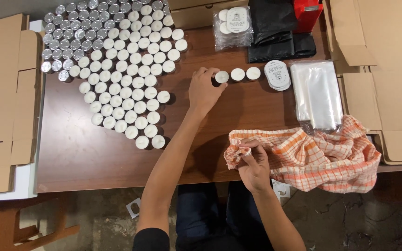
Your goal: Cleaning tea light candles with a cloth and placing them into small plastic bags for packaging.
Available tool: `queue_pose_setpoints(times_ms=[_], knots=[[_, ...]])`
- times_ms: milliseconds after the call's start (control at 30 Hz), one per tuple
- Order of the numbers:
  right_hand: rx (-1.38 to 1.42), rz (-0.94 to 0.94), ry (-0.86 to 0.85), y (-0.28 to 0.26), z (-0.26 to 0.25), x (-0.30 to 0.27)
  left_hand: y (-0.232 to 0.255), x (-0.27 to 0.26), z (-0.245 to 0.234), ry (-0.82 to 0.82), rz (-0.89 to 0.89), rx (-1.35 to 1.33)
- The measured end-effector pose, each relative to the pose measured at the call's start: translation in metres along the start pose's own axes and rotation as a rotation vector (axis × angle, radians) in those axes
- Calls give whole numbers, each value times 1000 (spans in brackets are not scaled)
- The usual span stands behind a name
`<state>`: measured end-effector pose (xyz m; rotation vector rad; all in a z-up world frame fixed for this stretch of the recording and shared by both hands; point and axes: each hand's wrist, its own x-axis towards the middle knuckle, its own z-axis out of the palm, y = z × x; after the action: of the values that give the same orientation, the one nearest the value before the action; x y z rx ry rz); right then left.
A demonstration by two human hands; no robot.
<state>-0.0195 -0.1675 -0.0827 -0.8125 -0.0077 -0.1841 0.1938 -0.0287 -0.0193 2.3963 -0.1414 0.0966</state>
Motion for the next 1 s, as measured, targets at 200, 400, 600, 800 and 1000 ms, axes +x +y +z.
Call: queue_pose_setpoints(times_ms=[200,400,600,800,1000], knots=[[36,13,-3,5,-8,0,0,-3,3,15,27,-17],[89,45,-20,-3,0,0,17,-37,-41,62,101,4],[85,61,-21,0,-4,2,-29,-70,-85,129,158,313],[97,60,-56,2,-12,1,-54,-70,-119,-1,48,515],[82,35,-42,2,-10,1,-75,-49,-113,-70,96,662]])
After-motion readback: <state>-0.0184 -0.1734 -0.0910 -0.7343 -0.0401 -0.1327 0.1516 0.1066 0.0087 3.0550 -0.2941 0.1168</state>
